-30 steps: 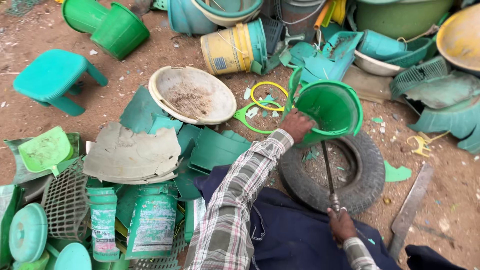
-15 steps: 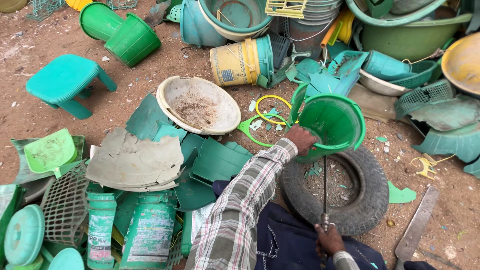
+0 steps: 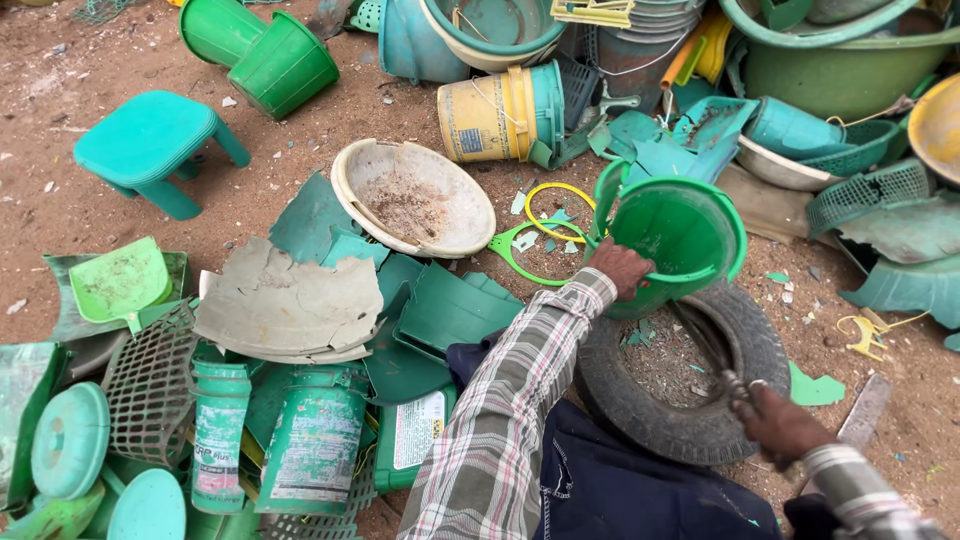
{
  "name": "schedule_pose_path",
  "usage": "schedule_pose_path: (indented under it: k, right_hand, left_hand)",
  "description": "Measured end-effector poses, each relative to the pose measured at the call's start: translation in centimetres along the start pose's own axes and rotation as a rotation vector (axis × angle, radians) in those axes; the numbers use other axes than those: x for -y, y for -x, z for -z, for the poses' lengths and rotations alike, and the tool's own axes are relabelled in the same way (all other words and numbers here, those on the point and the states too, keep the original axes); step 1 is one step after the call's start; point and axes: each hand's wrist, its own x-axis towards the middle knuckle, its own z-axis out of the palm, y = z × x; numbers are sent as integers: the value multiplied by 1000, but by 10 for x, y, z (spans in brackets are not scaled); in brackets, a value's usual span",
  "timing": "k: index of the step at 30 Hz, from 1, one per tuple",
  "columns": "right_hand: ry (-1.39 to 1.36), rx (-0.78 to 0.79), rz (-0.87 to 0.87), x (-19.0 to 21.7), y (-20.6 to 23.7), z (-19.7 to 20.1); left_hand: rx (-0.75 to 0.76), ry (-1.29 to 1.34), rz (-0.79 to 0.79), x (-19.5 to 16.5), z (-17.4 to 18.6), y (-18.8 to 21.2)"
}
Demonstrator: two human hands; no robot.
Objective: The person sits on the ground and uses a long knife to cut various plastic items, including green buckets, basins, and a white basin, into smaller pieces. The person places the cut pieces aside and continues cutting additional items.
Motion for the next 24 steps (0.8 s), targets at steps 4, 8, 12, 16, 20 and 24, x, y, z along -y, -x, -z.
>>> schedule_pose_path:
  k: [4,8,12,16,20,24]
  right_hand:
    - [399,-26,224,-22,-22,24]
    - [559,-9,294,-40,-41,31]
    - [594,-21,253,-59,-47,42]
    - [611,-21,270,-63,-47,45]
    - [578,17,209,-60,-48,46]
    - [573,27,212,-61,-51,50]
  left_hand:
    - [-111,38,35,-4,5,-1]
    - [-63,77,56,-5,8,-2]
    - [-56,86,59,-6,9,-5]
    - [-54,56,57,-2,7,-9]
    - [-30,63,46,2,3,-10]
    - [-45,56,37,4,3,-8]
